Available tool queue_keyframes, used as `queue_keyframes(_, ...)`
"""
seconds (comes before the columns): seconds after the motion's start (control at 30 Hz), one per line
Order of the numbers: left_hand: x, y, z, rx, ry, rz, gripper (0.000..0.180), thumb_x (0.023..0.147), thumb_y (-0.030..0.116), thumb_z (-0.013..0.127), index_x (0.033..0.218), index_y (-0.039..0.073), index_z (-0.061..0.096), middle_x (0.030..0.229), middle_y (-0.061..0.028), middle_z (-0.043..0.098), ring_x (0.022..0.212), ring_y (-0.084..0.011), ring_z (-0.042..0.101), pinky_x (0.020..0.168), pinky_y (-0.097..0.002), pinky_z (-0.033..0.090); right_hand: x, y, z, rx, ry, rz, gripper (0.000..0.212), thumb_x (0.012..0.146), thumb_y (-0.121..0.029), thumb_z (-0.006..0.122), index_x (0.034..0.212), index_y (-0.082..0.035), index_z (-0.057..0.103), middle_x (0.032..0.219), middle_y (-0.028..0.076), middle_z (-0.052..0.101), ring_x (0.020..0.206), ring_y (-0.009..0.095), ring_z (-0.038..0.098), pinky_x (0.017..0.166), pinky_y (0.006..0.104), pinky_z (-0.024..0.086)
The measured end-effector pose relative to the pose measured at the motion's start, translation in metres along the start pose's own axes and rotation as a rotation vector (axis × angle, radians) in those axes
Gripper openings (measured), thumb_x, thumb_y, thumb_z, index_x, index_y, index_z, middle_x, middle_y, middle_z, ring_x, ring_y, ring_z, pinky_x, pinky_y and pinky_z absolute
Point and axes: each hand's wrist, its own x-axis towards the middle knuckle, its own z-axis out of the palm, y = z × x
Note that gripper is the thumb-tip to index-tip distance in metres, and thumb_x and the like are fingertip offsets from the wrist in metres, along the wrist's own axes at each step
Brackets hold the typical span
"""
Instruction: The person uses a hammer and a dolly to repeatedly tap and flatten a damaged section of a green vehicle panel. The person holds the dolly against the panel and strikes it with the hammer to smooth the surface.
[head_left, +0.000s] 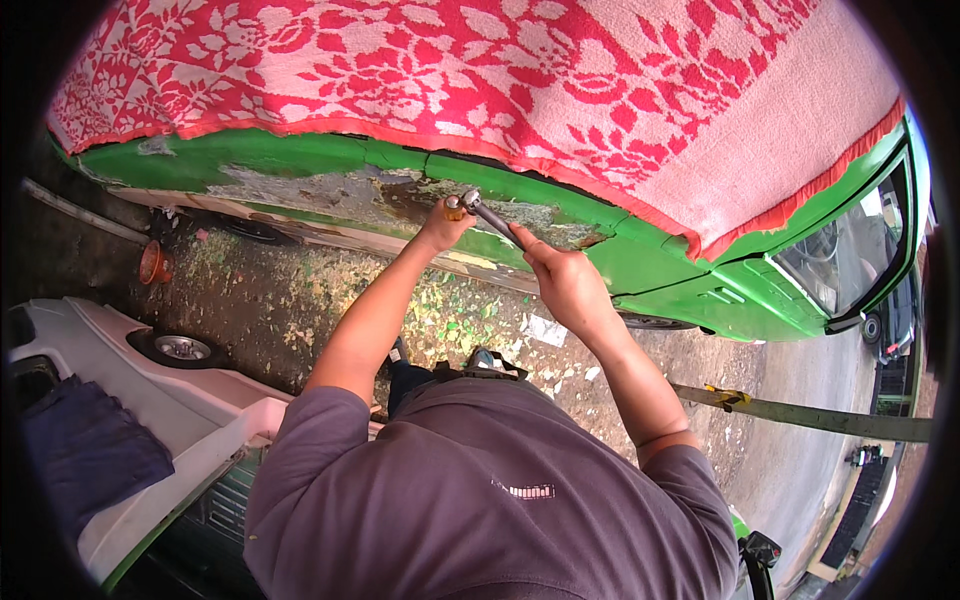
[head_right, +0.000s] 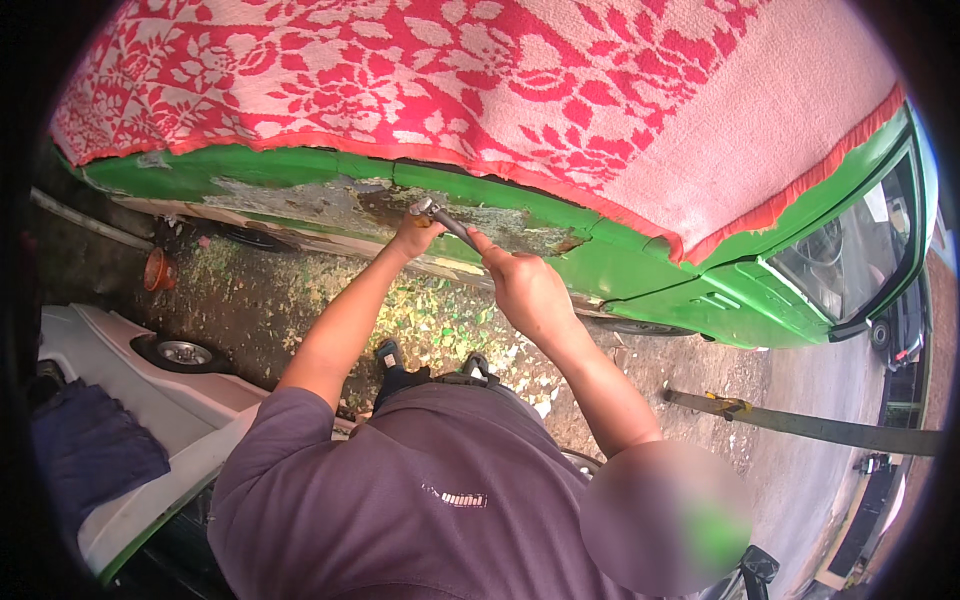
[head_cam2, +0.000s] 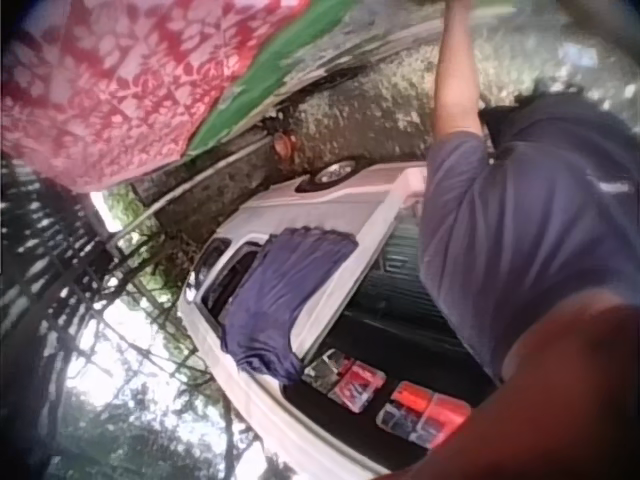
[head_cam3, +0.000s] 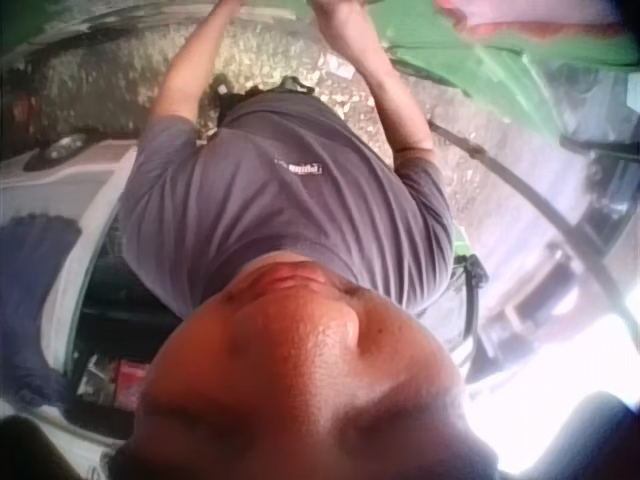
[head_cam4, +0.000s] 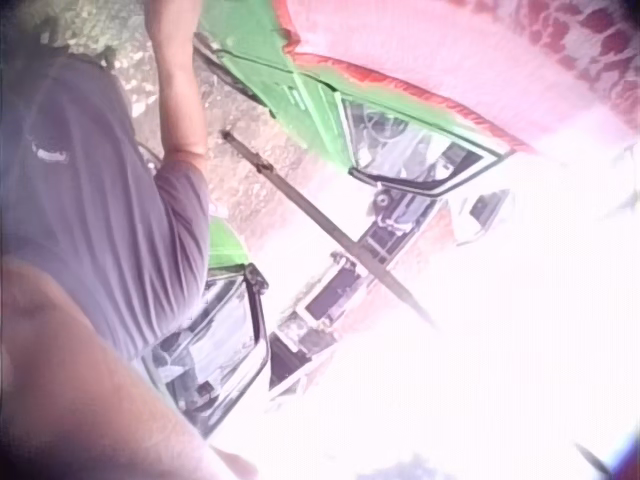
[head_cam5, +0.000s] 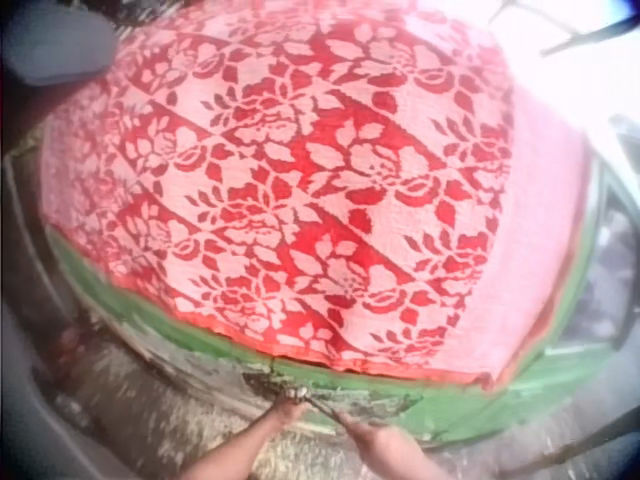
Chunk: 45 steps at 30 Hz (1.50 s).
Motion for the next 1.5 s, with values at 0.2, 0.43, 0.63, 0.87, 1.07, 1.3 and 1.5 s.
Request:
queue_keyframes(0.2,-0.002,-0.009,-0.005,0.055,-0.05,-0.034,0.019,0.079,0.014,0.068,0.067,0.005,0.057,0.06,-0.0012,0.053,0.061,-0.0109,0.052,0.059,-0.0321,0.042,-0.011,-0.027,-0.014,0.146,0.061,-0.036,0.053,0.097,-0.009,0.057,0.146,-0.027,0.049,0.075,0.02,0.062,0.068,0.037,0.065,0.063,0.0457,0.05)
queue_keyframes(0.43,0.003,-0.002,-0.005,0.068,-0.119,-0.044,0.015,0.082,0.006,0.066,0.069,0.007,0.057,0.07,0.0039,0.058,0.07,-0.0081,0.054,0.064,-0.03,0.043,0.003,-0.026,-0.014,0.191,0.172,-0.145,0.05,0.096,-0.011,0.057,0.144,-0.026,0.051,0.075,0.02,0.061,0.068,0.039,0.064,0.063,0.0474,0.049)
queue_keyframes(0.63,-0.008,0.004,0.006,0.094,-0.036,0.005,0.023,0.079,0.014,0.066,0.064,0.005,0.051,0.06,-0.0021,0.05,0.058,-0.0121,0.048,0.057,-0.0343,0.039,0.005,-0.021,-0.017,0.09,-0.037,0.051,0.05,0.097,-0.011,0.057,0.144,-0.027,0.051,0.078,0.022,0.064,0.072,0.039,0.066,0.066,0.0455,0.051)
queue_keyframes(0.87,0.006,-0.013,0.0,0.014,-0.058,-0.019,0.019,0.08,0.01,0.064,0.066,0.005,0.052,0.06,0.0006,0.048,0.059,-0.0097,0.047,0.057,-0.0325,0.039,0.011,-0.013,-0.004,-0.023,-0.057,-0.014,0.054,0.096,-0.01,0.057,0.146,-0.028,0.049,0.074,0.019,0.062,0.067,0.039,0.064,0.064,0.0478,0.05)
queue_keyframes(1.07,-0.001,-0.007,0.0,0.091,-0.08,-0.008,0.026,0.08,0.014,0.065,0.063,0.005,0.048,0.058,-0.0016,0.044,0.057,-0.0123,0.045,0.056,-0.0354,0.038,0.003,-0.022,-0.013,0.048,0.059,-0.076,0.057,0.094,-0.008,0.058,0.146,-0.03,0.049,0.074,0.019,0.062,0.068,0.039,0.065,0.064,0.049,0.051)
queue_keyframes(1.3,0.001,-0.002,-0.005,0.072,-0.148,-0.01,0.024,0.08,0.01,0.065,0.062,0.004,0.05,0.057,-0.0012,0.047,0.057,-0.0109,0.047,0.056,-0.0349,0.038,0.001,-0.023,-0.016,0.133,0.153,-0.118,0.053,0.096,-0.01,0.058,0.145,-0.028,0.05,0.073,0.018,0.061,0.066,0.037,0.064,0.062,0.0467,0.05)
queue_keyframes(1.5,0.01,-0.012,-0.005,-0.014,-0.055,0.023,0.024,0.08,0.009,0.065,0.062,0.004,0.049,0.057,0.0007,0.045,0.056,-0.0103,0.043,0.055,-0.0328,0.036,0.013,-0.007,0.002,0.045,0.078,-0.127,0.055,0.095,-0.008,0.058,0.146,-0.027,0.049,0.074,0.018,0.061,0.066,0.036,0.064,0.062,0.0456,0.05)
